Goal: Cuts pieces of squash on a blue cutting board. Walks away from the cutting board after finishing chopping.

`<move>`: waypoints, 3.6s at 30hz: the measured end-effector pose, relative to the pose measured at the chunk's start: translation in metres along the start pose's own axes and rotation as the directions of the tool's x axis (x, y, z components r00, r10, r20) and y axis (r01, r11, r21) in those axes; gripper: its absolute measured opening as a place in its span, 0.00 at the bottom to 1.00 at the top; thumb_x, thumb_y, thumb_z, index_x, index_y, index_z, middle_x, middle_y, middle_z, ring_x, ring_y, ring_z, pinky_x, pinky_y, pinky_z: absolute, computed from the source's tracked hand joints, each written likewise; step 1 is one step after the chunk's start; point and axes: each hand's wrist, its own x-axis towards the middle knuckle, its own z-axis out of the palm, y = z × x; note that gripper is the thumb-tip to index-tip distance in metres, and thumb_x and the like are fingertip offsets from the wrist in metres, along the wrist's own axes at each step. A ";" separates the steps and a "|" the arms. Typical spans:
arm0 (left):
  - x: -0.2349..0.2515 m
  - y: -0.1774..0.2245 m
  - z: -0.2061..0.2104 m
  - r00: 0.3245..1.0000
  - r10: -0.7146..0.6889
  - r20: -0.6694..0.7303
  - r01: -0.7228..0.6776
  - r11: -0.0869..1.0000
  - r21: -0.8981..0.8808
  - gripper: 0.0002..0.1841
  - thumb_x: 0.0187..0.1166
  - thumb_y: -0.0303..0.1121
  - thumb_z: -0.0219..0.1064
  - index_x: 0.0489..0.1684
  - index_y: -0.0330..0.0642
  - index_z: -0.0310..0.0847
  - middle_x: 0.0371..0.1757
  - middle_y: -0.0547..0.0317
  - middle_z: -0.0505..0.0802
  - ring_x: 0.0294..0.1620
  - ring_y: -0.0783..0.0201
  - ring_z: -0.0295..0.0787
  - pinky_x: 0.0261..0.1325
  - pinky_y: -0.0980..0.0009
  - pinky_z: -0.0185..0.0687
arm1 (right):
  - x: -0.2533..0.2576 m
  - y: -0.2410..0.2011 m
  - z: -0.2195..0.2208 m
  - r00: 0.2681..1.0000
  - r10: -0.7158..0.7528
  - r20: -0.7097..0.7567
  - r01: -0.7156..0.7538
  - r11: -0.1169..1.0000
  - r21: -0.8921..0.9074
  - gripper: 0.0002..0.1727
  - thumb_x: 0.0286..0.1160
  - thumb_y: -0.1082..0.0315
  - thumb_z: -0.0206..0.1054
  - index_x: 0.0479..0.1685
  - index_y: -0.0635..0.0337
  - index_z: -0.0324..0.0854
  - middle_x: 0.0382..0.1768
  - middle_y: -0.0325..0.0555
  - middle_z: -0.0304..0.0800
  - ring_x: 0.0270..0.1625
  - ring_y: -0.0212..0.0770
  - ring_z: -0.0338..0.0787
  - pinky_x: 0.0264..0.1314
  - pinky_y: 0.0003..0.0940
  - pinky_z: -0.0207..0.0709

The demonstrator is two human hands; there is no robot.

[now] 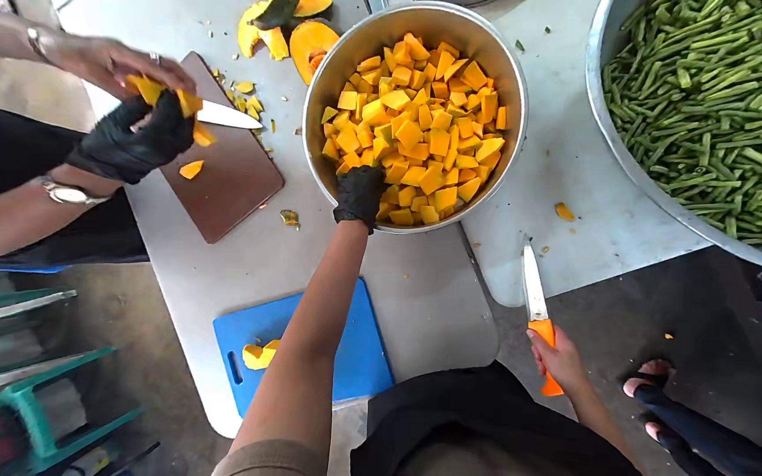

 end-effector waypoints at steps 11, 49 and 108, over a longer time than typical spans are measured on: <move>-0.088 -0.063 -0.019 0.767 -0.511 -0.388 0.105 0.696 -0.710 0.19 0.80 0.31 0.67 0.66 0.33 0.81 0.52 0.46 0.92 0.49 0.61 0.89 0.57 0.63 0.84 | -0.003 0.007 -0.002 0.998 -0.037 -0.046 0.037 0.999 -0.016 0.22 0.90 0.65 0.61 0.74 0.71 0.66 0.20 0.42 0.72 0.14 0.31 0.74 0.18 0.28 0.74; -0.082 -0.079 -0.048 0.795 -0.540 -0.277 0.345 0.777 -0.527 0.23 0.82 0.43 0.68 0.66 0.32 0.82 0.61 0.31 0.89 0.64 0.37 0.85 0.68 0.37 0.75 | -0.025 0.025 -0.016 0.961 -0.186 -0.206 0.198 0.979 0.037 0.22 0.90 0.64 0.61 0.72 0.71 0.68 0.20 0.42 0.73 0.14 0.31 0.75 0.17 0.28 0.75; -0.380 -0.217 0.130 0.987 -0.146 -0.063 0.046 0.643 -0.765 0.31 0.69 0.33 0.81 0.67 0.27 0.71 0.60 0.30 0.85 0.58 0.38 0.87 0.61 0.43 0.83 | -0.212 0.015 0.306 0.834 -0.514 0.201 0.539 0.682 -0.495 0.28 0.94 0.54 0.51 0.60 0.77 0.79 0.34 0.62 0.87 0.37 0.54 0.88 0.47 0.51 0.81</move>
